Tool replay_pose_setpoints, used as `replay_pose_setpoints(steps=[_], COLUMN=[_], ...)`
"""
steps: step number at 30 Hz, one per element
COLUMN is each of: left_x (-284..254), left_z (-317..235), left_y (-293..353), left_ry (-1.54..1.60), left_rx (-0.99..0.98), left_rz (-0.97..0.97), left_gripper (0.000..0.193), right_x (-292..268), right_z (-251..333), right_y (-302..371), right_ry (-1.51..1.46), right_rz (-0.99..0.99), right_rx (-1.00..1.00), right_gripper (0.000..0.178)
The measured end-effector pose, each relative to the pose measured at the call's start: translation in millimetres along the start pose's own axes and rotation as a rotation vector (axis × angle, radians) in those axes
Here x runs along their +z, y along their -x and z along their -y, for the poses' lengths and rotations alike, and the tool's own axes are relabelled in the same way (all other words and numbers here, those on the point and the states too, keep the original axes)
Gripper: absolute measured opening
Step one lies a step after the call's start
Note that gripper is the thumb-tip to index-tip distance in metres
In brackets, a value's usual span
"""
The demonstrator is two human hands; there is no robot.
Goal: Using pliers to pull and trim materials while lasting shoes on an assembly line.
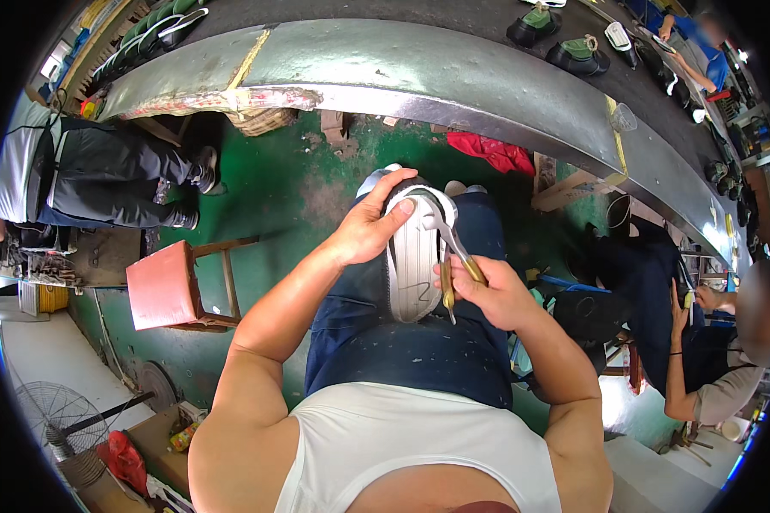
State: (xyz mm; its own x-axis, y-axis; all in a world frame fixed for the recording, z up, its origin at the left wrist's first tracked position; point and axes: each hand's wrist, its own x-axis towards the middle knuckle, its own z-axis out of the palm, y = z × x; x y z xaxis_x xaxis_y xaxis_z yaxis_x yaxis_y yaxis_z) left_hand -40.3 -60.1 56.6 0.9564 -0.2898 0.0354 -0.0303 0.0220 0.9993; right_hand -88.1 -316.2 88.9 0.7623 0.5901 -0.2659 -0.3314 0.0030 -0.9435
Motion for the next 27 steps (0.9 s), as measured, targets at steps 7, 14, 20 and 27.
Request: replay_pose_setpoints(steps=[7, 14, 20, 27], left_x=[-1.7, -3.6, -2.7, 12.0], left_z=[11.0, 22.0, 12.5, 14.5], left_y=[-1.0, -5.7, 3.3, -5.4], left_ry=[-0.059, 0.025, 0.169, -0.039], left_rx=[0.04, 0.051, -0.023, 0.018], left_rz=[-0.01, -0.01, 0.016, -0.171], left_gripper=[0.043, 0.042, 0.041, 0.039], right_x=[-19.0, -16.8, 12.2, -4.0], right_z=[22.9, -26.0, 7.0, 19.9], right_y=[-12.1, -23.4, 2.6, 9.5], right_ry=[0.127, 0.673, 1.101, 1.089], right_rz=[0.05, -0.157, -0.241, -0.168], right_rx=[0.262, -0.156, -0.071, -0.121], right_gripper=[0.026, 0.018, 0.026, 0.025])
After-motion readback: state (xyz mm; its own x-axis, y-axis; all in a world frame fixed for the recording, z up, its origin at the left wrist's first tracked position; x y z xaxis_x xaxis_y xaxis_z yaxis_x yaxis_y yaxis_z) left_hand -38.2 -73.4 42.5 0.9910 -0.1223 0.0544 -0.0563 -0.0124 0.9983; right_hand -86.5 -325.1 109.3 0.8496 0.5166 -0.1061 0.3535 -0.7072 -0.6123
